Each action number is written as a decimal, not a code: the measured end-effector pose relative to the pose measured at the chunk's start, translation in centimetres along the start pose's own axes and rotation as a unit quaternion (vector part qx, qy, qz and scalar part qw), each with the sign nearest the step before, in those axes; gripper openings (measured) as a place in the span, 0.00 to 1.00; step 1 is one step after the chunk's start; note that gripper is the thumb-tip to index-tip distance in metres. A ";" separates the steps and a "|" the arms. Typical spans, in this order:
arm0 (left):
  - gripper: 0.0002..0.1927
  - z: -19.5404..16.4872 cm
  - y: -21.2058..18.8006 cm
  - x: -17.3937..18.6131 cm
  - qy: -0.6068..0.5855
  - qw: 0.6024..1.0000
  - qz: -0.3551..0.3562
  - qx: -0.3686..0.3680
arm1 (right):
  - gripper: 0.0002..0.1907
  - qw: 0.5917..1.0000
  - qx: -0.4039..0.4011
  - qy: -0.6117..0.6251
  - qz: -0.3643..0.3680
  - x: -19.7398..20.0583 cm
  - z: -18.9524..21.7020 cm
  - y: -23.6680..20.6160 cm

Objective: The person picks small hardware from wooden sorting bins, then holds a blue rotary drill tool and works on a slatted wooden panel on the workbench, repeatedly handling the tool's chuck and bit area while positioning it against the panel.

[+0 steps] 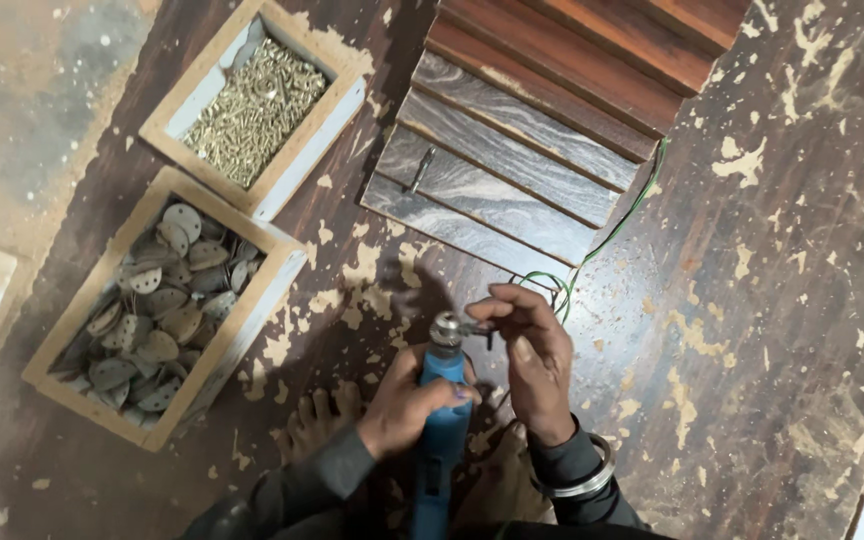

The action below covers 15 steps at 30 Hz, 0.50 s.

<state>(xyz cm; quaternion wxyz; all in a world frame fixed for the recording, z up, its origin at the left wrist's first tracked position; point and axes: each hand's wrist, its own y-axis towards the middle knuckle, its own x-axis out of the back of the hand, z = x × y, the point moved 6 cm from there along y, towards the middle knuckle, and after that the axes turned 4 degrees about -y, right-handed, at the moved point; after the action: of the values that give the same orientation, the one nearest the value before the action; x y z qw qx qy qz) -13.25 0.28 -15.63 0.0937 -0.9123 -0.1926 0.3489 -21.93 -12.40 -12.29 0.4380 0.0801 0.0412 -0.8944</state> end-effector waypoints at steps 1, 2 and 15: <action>0.13 -0.3 0.1 -0.1 -0.040 0.999 0.003 -0.013 | 0.41 0.997 -0.051 0.055 0.024 -0.3 -1.1 0.1; 0.14 -0.1 0.4 0.2 -0.060 0.998 -0.028 0.013 | 0.46 0.988 -0.099 0.108 0.052 -0.9 -2.1 0.1; 0.20 -5.7 2.7 1.9 0.211 0.974 -0.068 -0.039 | 0.55 0.957 -0.163 0.052 0.233 -2.4 -2.3 0.6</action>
<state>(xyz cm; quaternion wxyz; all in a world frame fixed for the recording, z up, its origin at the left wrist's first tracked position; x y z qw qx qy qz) -7.36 -1.59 -13.45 0.1197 -0.9531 -0.2439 0.1334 -19.74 -10.53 -14.13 0.6387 0.0615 0.1892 -0.7433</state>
